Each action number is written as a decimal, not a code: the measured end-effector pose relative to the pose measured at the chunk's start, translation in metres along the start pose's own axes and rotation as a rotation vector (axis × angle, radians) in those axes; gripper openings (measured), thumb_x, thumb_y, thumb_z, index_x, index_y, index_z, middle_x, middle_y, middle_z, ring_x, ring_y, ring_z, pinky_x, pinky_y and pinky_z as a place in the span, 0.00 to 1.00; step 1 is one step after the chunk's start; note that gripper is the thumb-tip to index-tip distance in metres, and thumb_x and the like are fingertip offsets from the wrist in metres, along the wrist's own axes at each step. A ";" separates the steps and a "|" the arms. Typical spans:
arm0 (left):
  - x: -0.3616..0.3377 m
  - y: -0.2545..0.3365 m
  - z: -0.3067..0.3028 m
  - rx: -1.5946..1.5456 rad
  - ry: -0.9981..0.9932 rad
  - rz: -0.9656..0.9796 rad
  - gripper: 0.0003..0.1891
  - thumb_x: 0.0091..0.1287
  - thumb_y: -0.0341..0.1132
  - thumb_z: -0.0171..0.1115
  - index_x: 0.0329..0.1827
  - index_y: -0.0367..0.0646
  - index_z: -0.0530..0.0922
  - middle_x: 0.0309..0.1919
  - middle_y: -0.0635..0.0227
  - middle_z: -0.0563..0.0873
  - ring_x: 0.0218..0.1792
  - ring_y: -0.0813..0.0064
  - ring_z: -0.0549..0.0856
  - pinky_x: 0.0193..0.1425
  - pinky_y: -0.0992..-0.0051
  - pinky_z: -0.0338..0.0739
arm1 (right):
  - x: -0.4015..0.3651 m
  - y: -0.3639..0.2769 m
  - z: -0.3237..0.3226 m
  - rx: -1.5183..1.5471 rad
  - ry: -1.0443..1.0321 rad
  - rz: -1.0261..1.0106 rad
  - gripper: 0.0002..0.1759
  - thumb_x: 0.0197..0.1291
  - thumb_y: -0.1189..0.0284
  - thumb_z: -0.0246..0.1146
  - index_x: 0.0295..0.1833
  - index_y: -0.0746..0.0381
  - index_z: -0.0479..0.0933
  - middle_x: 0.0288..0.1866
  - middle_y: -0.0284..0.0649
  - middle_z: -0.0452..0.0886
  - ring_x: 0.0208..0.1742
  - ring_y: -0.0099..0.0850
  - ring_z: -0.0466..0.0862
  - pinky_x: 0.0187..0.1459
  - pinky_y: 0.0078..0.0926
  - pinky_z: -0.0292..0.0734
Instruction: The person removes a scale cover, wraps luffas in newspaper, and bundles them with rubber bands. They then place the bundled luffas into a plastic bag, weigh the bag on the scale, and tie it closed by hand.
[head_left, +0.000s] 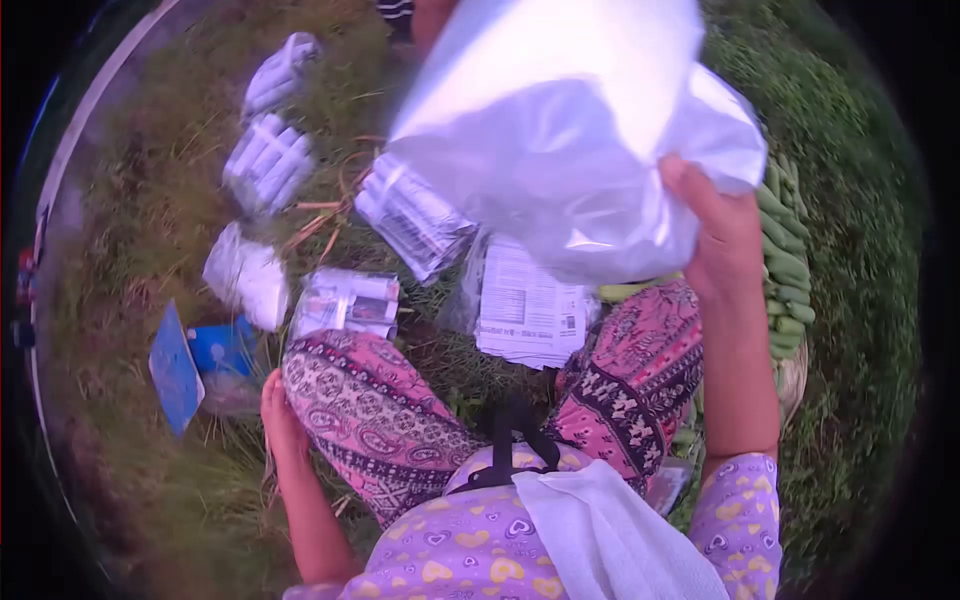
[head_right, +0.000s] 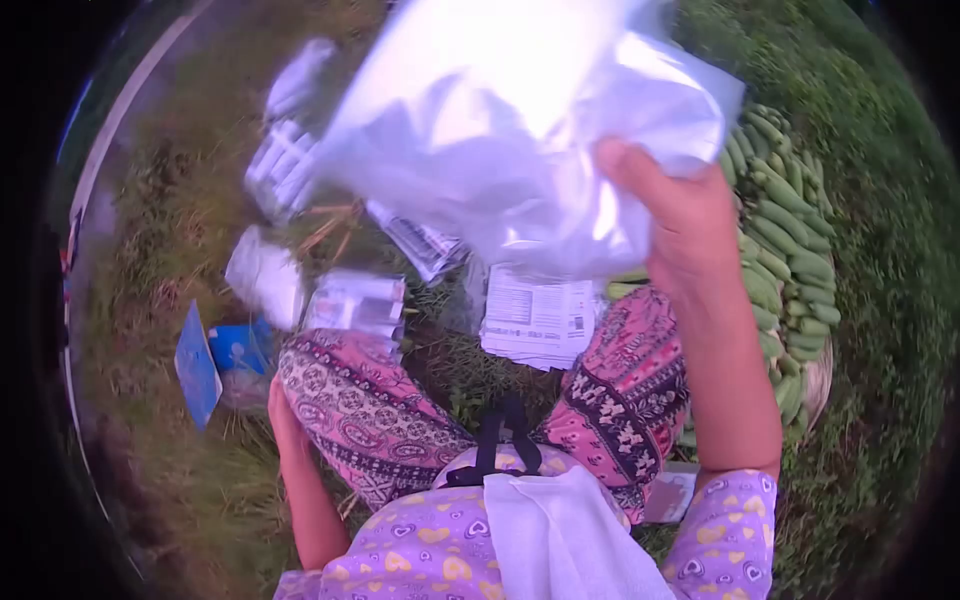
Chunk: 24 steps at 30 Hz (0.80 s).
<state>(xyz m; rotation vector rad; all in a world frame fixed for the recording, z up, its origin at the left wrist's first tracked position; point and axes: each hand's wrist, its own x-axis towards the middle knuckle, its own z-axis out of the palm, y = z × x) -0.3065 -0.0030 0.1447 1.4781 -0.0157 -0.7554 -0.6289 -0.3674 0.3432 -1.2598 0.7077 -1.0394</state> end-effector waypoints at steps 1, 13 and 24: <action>-0.002 -0.002 -0.007 0.089 0.165 0.182 0.17 0.70 0.37 0.53 0.58 0.38 0.71 0.46 0.62 0.80 0.47 0.73 0.80 0.54 0.72 0.75 | -0.005 0.000 -0.012 0.001 0.021 -0.004 0.21 0.61 0.75 0.61 0.58 0.71 0.69 0.48 0.44 0.80 0.45 0.32 0.83 0.47 0.30 0.81; -0.173 0.094 0.036 0.053 -0.118 0.454 0.33 0.46 0.29 0.74 0.58 0.36 0.72 0.49 0.63 0.82 0.53 0.71 0.79 0.61 0.70 0.71 | -0.124 0.060 0.176 -0.251 -1.452 0.403 0.31 0.48 0.73 0.69 0.58 0.72 0.70 0.57 0.49 0.75 0.60 0.37 0.74 0.61 0.31 0.65; -0.271 -0.095 -0.222 1.600 -0.095 -0.925 0.33 0.51 0.48 0.71 0.59 0.43 0.74 0.56 0.58 0.80 0.54 0.56 0.80 0.60 0.64 0.72 | -0.056 0.109 0.153 -0.699 -1.262 -0.259 0.28 0.47 0.81 0.65 0.58 0.65 0.73 0.56 0.47 0.76 0.57 0.43 0.76 0.60 0.35 0.67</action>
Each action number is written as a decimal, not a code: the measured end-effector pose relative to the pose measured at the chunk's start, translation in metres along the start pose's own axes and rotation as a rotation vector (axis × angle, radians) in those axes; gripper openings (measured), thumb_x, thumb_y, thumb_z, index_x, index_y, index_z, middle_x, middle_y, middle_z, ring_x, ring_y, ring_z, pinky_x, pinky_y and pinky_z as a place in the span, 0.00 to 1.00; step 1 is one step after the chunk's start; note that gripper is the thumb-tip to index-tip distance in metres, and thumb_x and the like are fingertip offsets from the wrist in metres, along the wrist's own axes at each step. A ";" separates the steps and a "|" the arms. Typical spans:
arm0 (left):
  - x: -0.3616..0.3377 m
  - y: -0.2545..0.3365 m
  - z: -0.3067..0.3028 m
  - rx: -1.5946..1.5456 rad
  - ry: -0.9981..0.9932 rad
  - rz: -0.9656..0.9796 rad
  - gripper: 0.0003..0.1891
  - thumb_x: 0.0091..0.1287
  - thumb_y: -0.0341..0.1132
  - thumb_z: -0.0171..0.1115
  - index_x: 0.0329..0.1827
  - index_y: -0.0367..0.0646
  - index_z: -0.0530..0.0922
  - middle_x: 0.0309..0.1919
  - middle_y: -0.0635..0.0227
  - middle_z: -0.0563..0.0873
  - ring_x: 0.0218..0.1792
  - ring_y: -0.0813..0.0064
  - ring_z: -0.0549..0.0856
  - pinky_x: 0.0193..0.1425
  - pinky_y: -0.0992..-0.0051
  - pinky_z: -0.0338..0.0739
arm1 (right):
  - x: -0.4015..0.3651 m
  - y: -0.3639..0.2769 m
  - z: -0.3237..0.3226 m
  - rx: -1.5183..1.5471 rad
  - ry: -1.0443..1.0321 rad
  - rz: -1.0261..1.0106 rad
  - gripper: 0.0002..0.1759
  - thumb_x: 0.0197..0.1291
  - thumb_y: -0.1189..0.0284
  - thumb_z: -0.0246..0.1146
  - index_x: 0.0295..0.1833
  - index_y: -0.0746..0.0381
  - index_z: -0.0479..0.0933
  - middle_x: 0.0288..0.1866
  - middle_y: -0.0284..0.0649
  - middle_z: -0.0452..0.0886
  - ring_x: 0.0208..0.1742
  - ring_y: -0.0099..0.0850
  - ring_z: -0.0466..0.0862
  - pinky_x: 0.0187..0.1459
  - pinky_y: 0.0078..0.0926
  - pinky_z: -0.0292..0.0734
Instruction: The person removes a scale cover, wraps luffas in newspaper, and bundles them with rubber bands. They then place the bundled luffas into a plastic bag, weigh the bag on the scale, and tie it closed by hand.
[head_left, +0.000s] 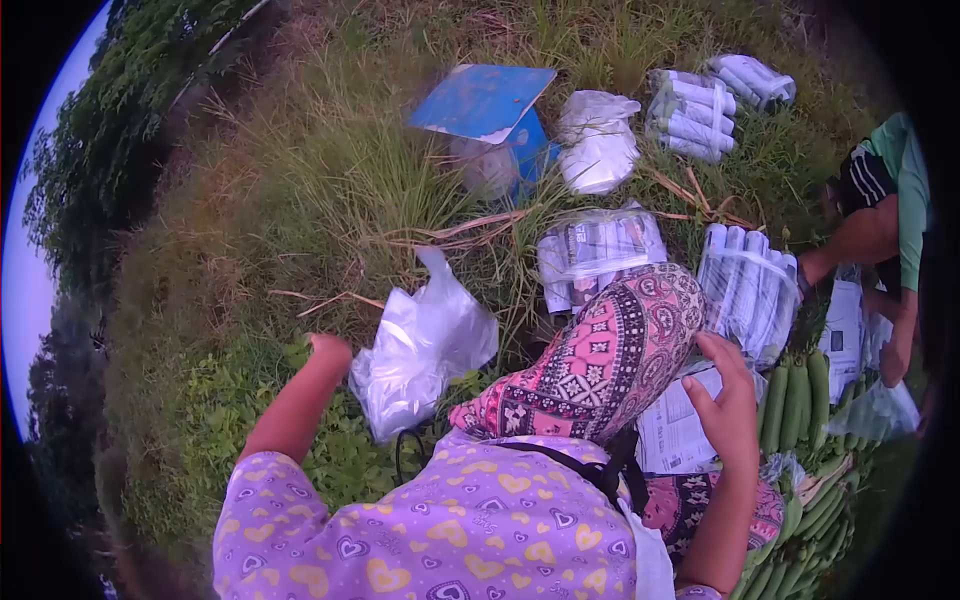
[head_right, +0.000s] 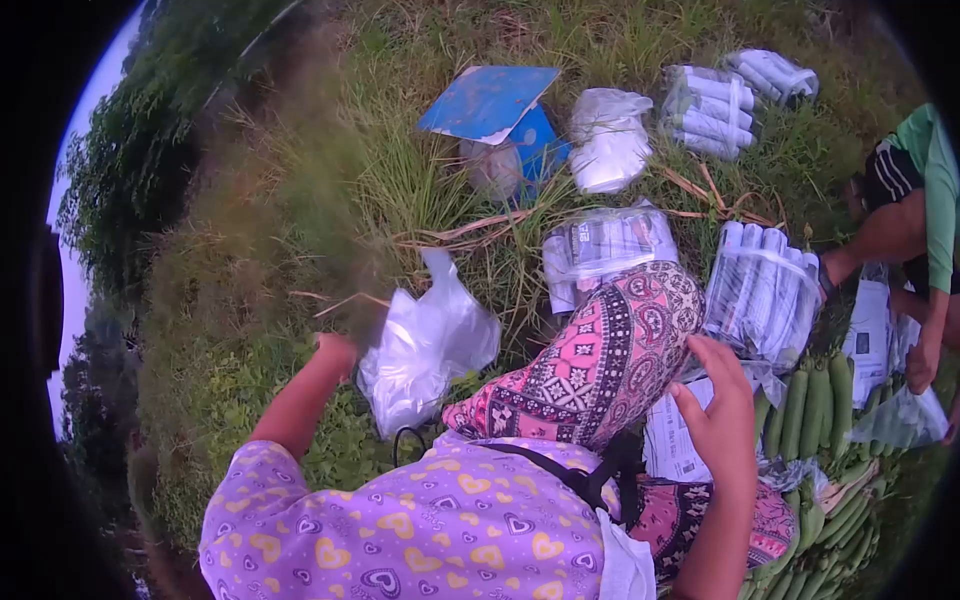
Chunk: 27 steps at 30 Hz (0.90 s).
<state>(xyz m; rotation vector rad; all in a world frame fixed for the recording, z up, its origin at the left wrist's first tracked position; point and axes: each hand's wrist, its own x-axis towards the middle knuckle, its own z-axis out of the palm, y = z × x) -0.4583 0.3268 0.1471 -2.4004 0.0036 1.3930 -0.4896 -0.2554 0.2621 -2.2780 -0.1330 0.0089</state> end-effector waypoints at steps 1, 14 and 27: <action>-0.014 0.019 -0.016 0.277 -0.033 -0.244 0.27 0.55 0.48 0.67 0.55 0.43 0.77 0.53 0.57 0.81 0.52 0.57 0.80 0.57 0.63 0.73 | -0.002 -0.004 0.000 -0.023 0.063 -0.014 0.28 0.46 0.81 0.65 0.58 0.65 0.73 0.56 0.47 0.76 0.57 0.44 0.76 0.59 0.36 0.68; 0.110 0.314 -0.374 -1.077 0.587 0.930 0.12 0.63 0.38 0.61 0.41 0.37 0.80 0.27 0.66 0.84 0.31 0.76 0.83 0.38 0.76 0.77 | 0.007 -0.011 0.121 -0.307 0.311 -0.341 0.11 0.46 0.71 0.63 0.39 0.51 0.81 0.46 0.28 0.82 0.51 0.29 0.79 0.52 0.32 0.65; 0.313 0.403 -0.415 -0.944 0.607 0.223 0.49 0.49 0.52 0.71 0.69 0.40 0.56 0.57 0.47 0.77 0.56 0.54 0.79 0.58 0.64 0.74 | 0.019 0.012 0.117 -0.411 0.176 -0.363 0.13 0.59 0.66 0.53 0.44 0.43 0.82 0.50 0.21 0.83 0.53 0.17 0.78 0.55 0.23 0.58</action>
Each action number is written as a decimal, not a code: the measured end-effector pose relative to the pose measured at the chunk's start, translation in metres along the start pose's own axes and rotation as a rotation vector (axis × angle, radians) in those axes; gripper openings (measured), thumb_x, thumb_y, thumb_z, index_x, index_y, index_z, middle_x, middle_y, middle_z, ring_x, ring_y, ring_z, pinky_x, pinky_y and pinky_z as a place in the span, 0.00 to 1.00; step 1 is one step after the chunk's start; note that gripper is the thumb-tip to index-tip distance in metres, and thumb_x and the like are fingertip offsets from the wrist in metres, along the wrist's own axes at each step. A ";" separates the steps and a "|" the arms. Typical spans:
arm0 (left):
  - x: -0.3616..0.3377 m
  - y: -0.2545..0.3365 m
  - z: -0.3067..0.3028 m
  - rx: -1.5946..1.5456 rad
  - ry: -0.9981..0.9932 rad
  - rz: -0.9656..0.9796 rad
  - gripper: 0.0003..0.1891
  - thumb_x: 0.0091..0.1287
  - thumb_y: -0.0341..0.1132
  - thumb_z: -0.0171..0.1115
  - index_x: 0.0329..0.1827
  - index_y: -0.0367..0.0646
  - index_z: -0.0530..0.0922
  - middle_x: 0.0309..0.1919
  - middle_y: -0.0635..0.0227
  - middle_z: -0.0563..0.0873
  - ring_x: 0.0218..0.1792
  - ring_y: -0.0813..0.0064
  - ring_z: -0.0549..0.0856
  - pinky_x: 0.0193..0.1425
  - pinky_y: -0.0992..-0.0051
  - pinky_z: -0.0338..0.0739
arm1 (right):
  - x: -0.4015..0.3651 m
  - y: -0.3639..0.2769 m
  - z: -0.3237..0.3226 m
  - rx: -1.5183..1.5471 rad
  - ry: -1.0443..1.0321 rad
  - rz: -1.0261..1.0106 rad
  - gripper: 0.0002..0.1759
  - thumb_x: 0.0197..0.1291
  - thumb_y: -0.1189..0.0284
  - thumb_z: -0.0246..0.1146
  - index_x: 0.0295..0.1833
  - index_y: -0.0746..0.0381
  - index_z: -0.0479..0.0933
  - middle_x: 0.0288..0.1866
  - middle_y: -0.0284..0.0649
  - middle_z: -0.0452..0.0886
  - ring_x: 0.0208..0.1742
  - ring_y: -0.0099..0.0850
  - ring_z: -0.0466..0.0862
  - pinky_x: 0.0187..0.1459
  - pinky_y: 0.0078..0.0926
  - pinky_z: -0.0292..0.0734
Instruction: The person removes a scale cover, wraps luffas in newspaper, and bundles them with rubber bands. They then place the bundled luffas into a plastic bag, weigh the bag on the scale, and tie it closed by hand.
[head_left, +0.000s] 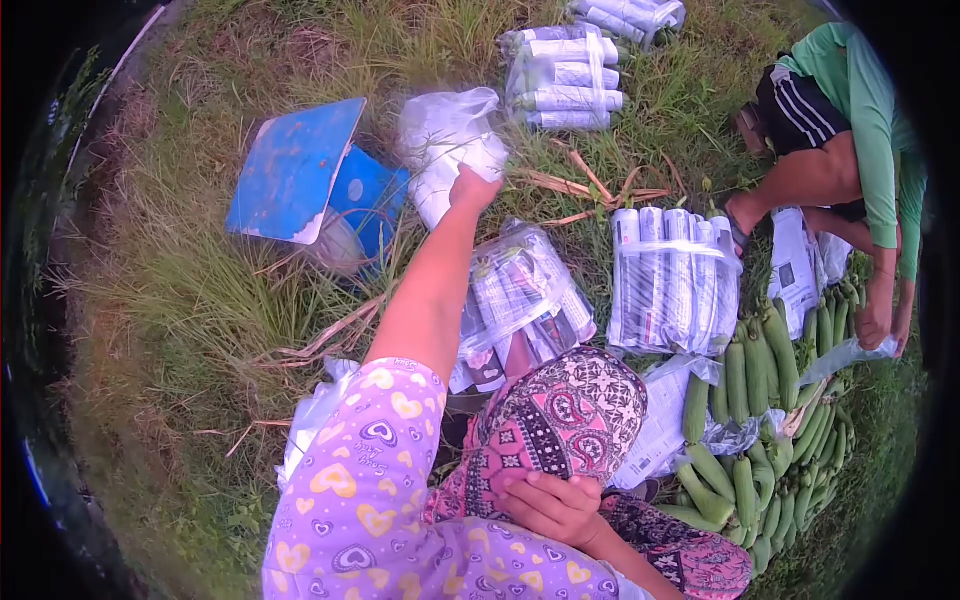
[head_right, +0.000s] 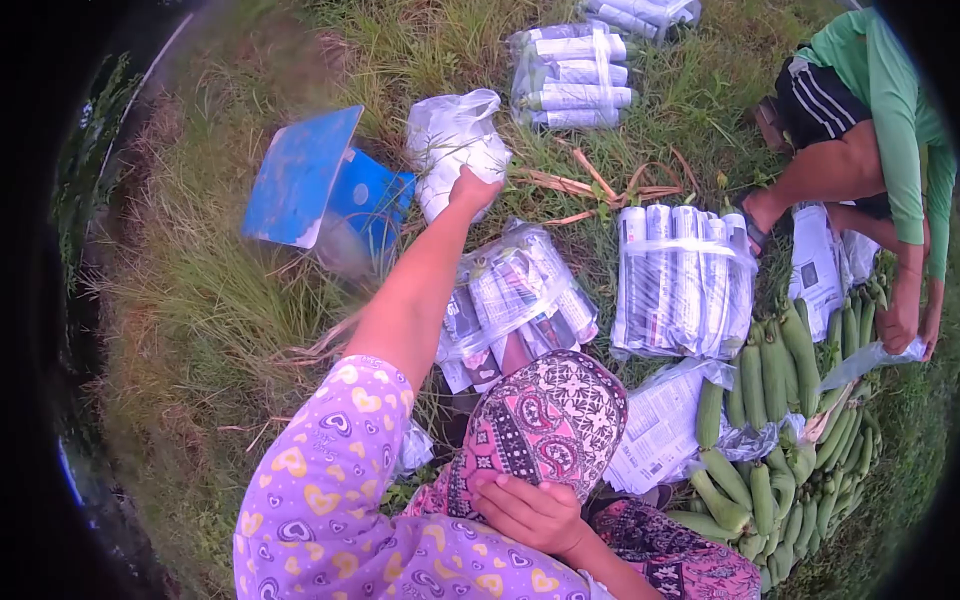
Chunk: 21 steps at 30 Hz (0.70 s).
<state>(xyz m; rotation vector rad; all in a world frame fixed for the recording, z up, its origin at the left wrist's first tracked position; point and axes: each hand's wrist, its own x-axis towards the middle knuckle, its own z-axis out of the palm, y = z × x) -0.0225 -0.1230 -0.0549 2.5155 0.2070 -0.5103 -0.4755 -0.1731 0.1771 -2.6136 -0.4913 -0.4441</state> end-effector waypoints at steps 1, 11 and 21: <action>0.000 -0.003 0.002 0.106 -0.007 0.029 0.38 0.53 0.55 0.67 0.62 0.38 0.68 0.50 0.50 0.82 0.53 0.56 0.81 0.56 0.62 0.75 | 0.001 0.002 -0.001 0.000 -0.007 0.005 0.13 0.59 0.66 0.53 0.44 0.43 0.82 0.50 0.21 0.83 0.53 0.17 0.78 0.55 0.23 0.58; -0.033 0.044 -0.102 -0.226 0.319 0.579 0.17 0.65 0.45 0.55 0.41 0.38 0.80 0.37 0.47 0.84 0.42 0.45 0.81 0.47 0.55 0.74 | 0.007 0.010 -0.004 0.065 0.035 -0.101 0.11 0.55 0.64 0.58 0.43 0.44 0.82 0.50 0.22 0.83 0.53 0.20 0.78 0.59 0.25 0.57; -0.204 0.090 -0.291 -0.942 0.006 0.625 0.14 0.70 0.46 0.55 0.30 0.48 0.72 0.30 0.73 0.79 0.32 0.79 0.80 0.38 0.74 0.74 | 0.014 -0.011 -0.010 0.159 0.115 -0.136 0.11 0.47 0.66 0.63 0.40 0.48 0.82 0.49 0.25 0.82 0.54 0.23 0.78 0.57 0.30 0.61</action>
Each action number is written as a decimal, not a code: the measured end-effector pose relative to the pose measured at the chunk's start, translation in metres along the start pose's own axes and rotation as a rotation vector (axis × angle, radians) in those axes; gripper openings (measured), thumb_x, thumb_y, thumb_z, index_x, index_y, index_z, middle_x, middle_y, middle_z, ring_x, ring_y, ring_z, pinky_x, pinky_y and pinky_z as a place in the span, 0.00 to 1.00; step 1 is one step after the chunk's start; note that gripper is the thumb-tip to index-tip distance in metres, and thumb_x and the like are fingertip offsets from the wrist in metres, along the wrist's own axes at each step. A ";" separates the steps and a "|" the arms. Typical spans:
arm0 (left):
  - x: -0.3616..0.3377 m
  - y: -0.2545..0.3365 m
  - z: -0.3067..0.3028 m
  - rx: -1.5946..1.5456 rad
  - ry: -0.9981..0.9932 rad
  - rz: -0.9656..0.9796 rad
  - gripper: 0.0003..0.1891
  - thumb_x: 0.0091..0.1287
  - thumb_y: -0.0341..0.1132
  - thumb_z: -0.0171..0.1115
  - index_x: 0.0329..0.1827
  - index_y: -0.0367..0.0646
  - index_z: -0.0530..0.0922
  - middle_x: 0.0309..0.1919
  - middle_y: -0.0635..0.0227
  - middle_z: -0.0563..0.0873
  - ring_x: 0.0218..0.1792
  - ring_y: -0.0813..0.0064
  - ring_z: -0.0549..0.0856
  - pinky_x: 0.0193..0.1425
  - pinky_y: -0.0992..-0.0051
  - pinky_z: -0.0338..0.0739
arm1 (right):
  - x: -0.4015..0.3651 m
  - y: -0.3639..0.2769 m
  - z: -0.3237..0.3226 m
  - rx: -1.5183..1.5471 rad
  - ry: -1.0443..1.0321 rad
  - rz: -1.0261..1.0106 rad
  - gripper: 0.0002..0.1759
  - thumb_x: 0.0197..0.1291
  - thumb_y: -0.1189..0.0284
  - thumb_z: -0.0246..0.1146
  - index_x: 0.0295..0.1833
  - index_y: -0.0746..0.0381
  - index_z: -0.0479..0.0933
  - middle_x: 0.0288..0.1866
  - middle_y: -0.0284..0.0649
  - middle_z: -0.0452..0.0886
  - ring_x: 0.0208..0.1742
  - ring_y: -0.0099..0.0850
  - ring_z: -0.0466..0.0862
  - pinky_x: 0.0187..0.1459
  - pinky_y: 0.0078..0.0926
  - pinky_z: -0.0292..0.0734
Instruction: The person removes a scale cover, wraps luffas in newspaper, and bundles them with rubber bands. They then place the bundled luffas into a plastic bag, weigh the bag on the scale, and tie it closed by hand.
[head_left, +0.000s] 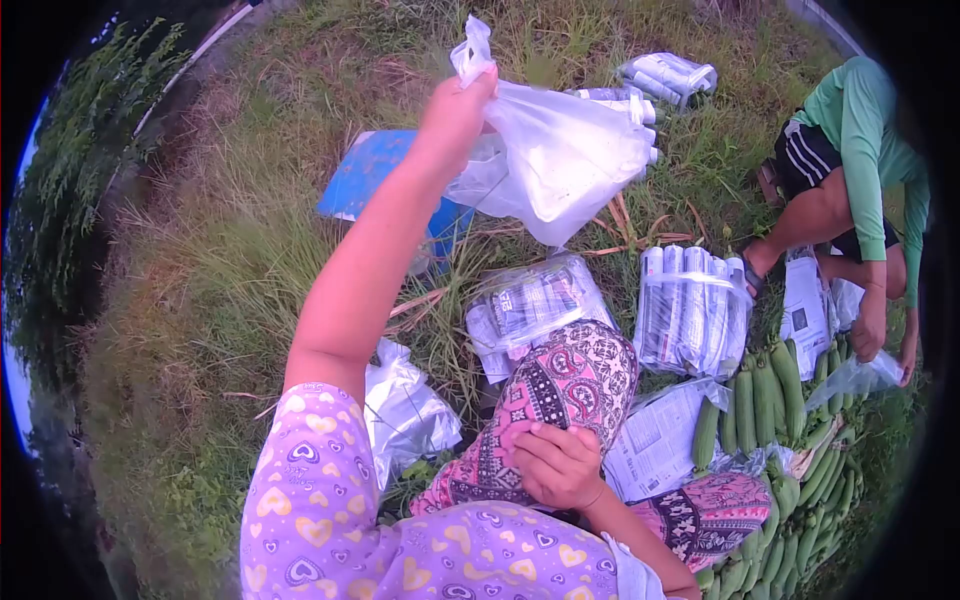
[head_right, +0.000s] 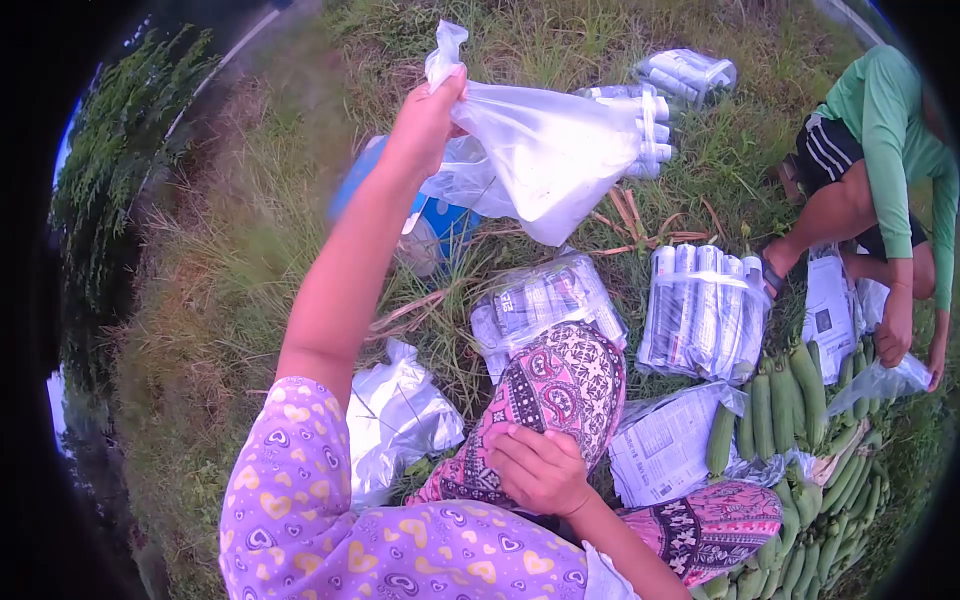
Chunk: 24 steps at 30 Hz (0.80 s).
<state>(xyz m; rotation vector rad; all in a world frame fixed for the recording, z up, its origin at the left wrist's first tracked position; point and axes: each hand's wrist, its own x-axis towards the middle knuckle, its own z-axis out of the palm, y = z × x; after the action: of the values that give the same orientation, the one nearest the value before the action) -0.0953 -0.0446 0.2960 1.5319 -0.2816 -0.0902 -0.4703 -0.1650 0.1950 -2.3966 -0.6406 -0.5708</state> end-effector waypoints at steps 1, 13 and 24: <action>-0.020 0.025 -0.009 -0.047 -0.022 0.019 0.14 0.70 0.46 0.55 0.31 0.47 0.72 0.31 0.72 0.80 0.33 0.78 0.80 0.40 0.74 0.74 | 0.000 -0.001 0.000 -0.003 0.008 0.002 0.11 0.47 0.66 0.62 0.39 0.48 0.82 0.49 0.25 0.82 0.54 0.23 0.78 0.56 0.30 0.61; -0.297 0.202 -0.126 0.513 0.391 0.085 0.09 0.68 0.37 0.59 0.36 0.39 0.78 0.29 0.75 0.81 0.29 0.85 0.77 0.36 0.81 0.71 | -0.006 -0.008 -0.007 0.071 0.095 -0.035 0.06 0.47 0.70 0.63 0.34 0.50 0.81 0.43 0.25 0.81 0.52 0.26 0.78 0.53 0.33 0.65; -0.448 -0.106 -0.174 1.268 -1.131 -1.010 0.30 0.58 0.55 0.64 0.51 0.36 0.79 0.38 0.54 0.86 0.38 0.62 0.87 0.49 0.65 0.76 | 0.007 -0.016 -0.017 0.193 -0.008 0.011 0.06 0.46 0.73 0.67 0.33 0.54 0.82 0.39 0.30 0.83 0.46 0.30 0.80 0.52 0.33 0.67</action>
<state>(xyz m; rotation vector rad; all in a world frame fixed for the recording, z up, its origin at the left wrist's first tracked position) -0.4734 0.2239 0.1325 2.5934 -0.4453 -1.9164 -0.4778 -0.1621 0.2180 -2.2215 -0.6552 -0.4721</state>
